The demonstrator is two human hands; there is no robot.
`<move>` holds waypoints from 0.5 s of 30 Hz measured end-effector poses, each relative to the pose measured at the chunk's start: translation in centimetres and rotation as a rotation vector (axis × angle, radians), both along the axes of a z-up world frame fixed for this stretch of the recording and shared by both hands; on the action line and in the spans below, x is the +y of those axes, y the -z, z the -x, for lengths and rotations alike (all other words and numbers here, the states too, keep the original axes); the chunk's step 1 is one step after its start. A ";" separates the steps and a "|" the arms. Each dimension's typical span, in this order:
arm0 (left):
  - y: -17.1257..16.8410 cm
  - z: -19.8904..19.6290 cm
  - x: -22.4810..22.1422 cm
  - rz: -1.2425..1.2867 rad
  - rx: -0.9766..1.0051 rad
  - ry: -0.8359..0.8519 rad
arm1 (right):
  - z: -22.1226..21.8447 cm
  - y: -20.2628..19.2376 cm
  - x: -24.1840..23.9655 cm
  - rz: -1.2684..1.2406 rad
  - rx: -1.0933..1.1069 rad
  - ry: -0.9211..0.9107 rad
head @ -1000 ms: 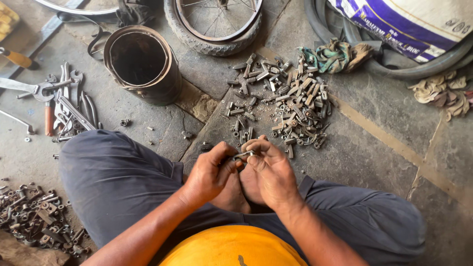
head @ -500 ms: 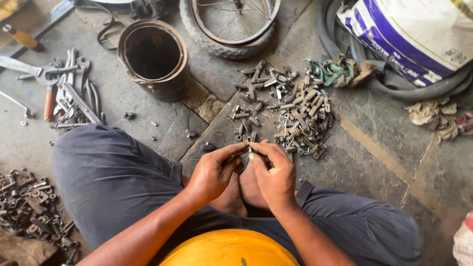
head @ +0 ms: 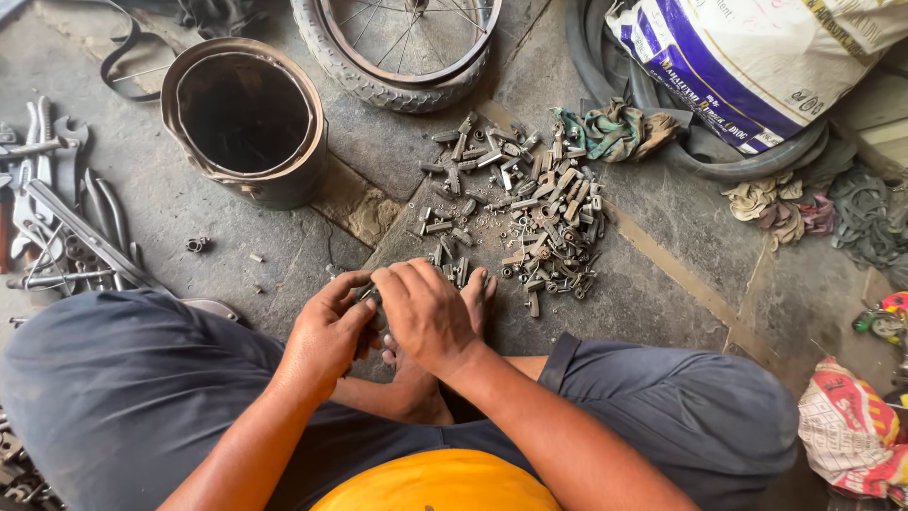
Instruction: The person sits on the floor and sorts a pile of small metal parts, picking them up one by one and placing them into a metal container. The person occasionally reaches into a drawer to retrieve additional parts and continues the sorting process.
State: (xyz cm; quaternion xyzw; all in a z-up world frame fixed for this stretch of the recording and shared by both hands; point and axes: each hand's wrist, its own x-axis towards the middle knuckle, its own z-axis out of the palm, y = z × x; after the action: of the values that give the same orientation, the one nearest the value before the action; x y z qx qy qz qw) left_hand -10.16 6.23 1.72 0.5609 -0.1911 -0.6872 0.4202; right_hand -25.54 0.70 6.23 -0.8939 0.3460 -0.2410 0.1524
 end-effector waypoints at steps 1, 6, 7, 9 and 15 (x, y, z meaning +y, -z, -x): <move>0.3 -0.2 -0.2 -0.006 -0.048 0.003 | -0.4 0.4 -0.3 -0.039 0.001 0.003; 1.7 -1.5 -1.5 -0.084 -0.149 -0.039 | -1.5 4.4 -2.1 -0.168 -0.067 0.042; 1.8 -1.8 -1.6 -0.086 -0.165 -0.050 | -1.2 5.7 -2.7 -0.178 -0.056 0.066; 1.9 -2.5 -2.0 -0.108 -0.195 -0.053 | -0.2 8.8 -4.8 -0.209 0.075 0.180; 2.1 -2.2 -2.8 -0.110 -0.175 -0.034 | 10.1 17.5 -10.6 -0.475 0.404 0.788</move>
State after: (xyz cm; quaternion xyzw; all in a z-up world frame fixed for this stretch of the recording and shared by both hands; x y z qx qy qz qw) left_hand -7.96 3.38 -0.37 0.6441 -0.1795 -0.6377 0.3823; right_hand -35.61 -9.86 -11.23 -0.6647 0.7252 -0.0172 0.1789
